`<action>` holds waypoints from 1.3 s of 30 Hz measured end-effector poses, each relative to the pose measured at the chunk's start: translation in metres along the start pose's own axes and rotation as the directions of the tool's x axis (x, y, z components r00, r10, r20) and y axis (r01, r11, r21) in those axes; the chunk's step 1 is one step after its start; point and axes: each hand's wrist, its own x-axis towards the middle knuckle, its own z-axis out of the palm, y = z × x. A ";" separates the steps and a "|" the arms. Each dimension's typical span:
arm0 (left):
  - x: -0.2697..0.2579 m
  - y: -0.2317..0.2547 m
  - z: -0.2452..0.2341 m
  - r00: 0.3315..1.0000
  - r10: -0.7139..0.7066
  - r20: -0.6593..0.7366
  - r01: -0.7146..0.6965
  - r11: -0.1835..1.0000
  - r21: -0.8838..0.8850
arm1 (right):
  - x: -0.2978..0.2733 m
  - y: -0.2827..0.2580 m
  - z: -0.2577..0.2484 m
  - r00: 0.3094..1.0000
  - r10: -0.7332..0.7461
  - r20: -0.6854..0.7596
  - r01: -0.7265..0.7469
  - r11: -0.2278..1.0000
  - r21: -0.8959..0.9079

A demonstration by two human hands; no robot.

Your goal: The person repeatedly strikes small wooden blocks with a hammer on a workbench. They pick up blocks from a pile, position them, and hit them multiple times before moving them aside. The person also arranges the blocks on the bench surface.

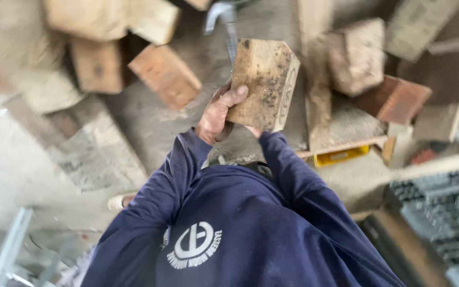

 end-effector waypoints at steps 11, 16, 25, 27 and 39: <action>-0.126 0.071 -0.075 0.283 0.951 0.123 -0.012 -0.125 0.992 | -0.100 -0.157 0.084 0.961 0.092 0.261 -0.006 0.949 -0.315; -0.094 0.046 -0.090 0.555 0.726 0.406 0.262 -0.616 0.743 | -0.127 -0.151 0.114 0.947 0.149 0.285 -0.072 0.962 -0.264; -0.101 0.037 -0.139 0.092 0.916 0.390 -0.191 -0.368 0.910 | -0.142 -0.158 0.108 0.932 0.122 0.341 0.040 0.902 -0.430; -0.108 0.055 -0.161 0.227 0.954 0.198 -0.274 -0.133 0.953 | -0.136 -0.156 0.109 0.928 0.132 0.349 0.043 0.891 -0.453; -0.110 0.040 -0.156 0.397 0.908 0.137 -0.283 -0.020 0.959 | -0.160 -0.171 0.101 0.931 0.017 0.364 0.127 0.921 -0.369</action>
